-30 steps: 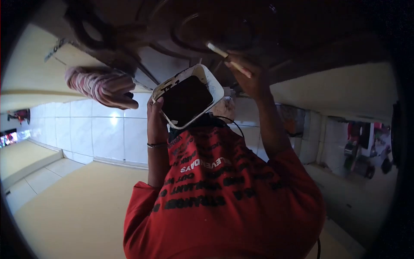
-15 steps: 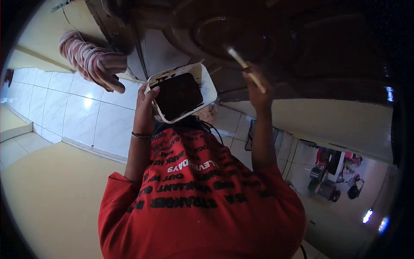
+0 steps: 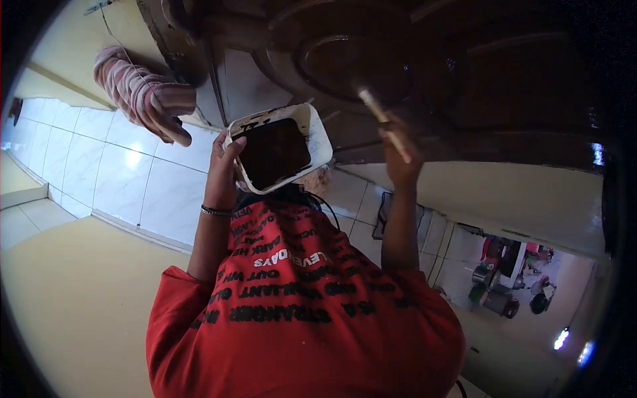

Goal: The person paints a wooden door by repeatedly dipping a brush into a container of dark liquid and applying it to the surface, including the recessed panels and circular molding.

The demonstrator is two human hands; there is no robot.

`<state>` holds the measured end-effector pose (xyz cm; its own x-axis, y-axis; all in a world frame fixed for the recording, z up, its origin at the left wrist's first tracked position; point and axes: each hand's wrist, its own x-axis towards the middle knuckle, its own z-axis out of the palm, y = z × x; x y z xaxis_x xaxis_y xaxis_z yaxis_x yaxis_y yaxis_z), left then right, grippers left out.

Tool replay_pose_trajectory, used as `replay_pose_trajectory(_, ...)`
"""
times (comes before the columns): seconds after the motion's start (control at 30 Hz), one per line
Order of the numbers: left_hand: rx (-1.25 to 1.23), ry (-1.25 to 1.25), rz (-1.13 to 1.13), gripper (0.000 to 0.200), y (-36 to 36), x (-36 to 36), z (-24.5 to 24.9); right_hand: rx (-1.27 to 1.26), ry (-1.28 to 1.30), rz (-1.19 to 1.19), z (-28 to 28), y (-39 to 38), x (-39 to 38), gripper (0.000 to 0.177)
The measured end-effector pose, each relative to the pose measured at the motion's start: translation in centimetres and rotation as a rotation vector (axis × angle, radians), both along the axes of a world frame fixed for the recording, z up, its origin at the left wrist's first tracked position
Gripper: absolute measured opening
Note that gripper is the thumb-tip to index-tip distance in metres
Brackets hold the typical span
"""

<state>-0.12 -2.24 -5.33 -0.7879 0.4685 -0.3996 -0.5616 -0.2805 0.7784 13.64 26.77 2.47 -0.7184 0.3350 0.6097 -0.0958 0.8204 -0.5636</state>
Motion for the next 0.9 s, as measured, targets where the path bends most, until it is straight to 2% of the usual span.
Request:
replay_pose_trajectory(0.03, 0.012, -0.004, 0.001, 0.068, 0.1, 0.0, 0.0, 0.027, -0.123, 0.025, -0.9, 0.0, 0.1, 0.022)
replay_pose_trajectory(0.17, 0.006, -0.022, -0.004, 0.068, 0.3, 0.2, 0.2, -0.047, -0.251, -0.077, -2.7, 1.6, -0.2, 0.022)
replay_pose_trajectory(0.23, -0.008, -0.007, -0.005, 0.068, 0.2, 0.1, -0.3, 0.052, -0.121, -0.08, -1.8, 2.6, 0.0, 0.022)
replay_pose_trajectory(0.27, -0.02, 0.002, -0.012, 0.068, 0.2, 0.2, -0.5, 0.05, -0.12, -0.079, -1.3, 2.8, 0.3, 0.022)
replay_pose_trajectory(0.33, -0.003, 0.004, -0.009, 0.068, 0.7, 0.4, -0.3, 0.004, 0.09, -0.038, 1.7, 2.2, 0.6, 0.022)
replay_pose_trajectory(0.37, 0.012, 0.005, -0.005, 0.068, 0.8, 0.4, -0.3, 0.001, 0.091, -0.039, 2.1, 1.9, 0.9, 0.022)
replay_pose_trajectory(0.47, 0.013, 0.005, -0.012, 0.068, 0.8, 0.4, -0.4, 0.044, 0.04, -0.013, 1.8, 1.4, 0.7, 0.024)
replay_pose_trajectory(0.53, 0.019, 0.002, -0.025, 0.068, 0.8, 0.2, -1.1, 0.041, -0.155, 0.035, -0.5, 1.1, -0.1, 0.025)
replay_pose_trajectory(0.6, 0.023, -0.003, -0.041, 0.068, 0.9, 0.4, -1.0, -0.033, -0.207, -0.008, -2.8, 1.6, -0.5, 0.024)
replay_pose_trajectory(0.7, -0.021, -0.019, 0.014, 0.067, 1.2, 0.6, -0.4, -0.019, -0.153, -0.009, -2.9, 2.9, -1.0, 0.024)
replay_pose_trajectory(0.8, -0.012, -0.016, 0.011, 0.067, 1.2, 0.5, -1.3, 0.035, -0.008, -0.01, -0.6, 3.3, -0.4, 0.023)
replay_pose_trajectory(0.87, 0.031, -0.011, 0.001, 0.065, 1.3, 0.5, -1.5, -0.038, 0.18, 0.027, 1.2, 2.9, -0.2, 0.02)
replay_pose_trajectory(0.9, 0.033, -0.011, 0.001, 0.065, 1.5, 0.6, -1.4, -0.036, 0.18, 0.028, 1.5, 2.5, 0.0, 0.02)
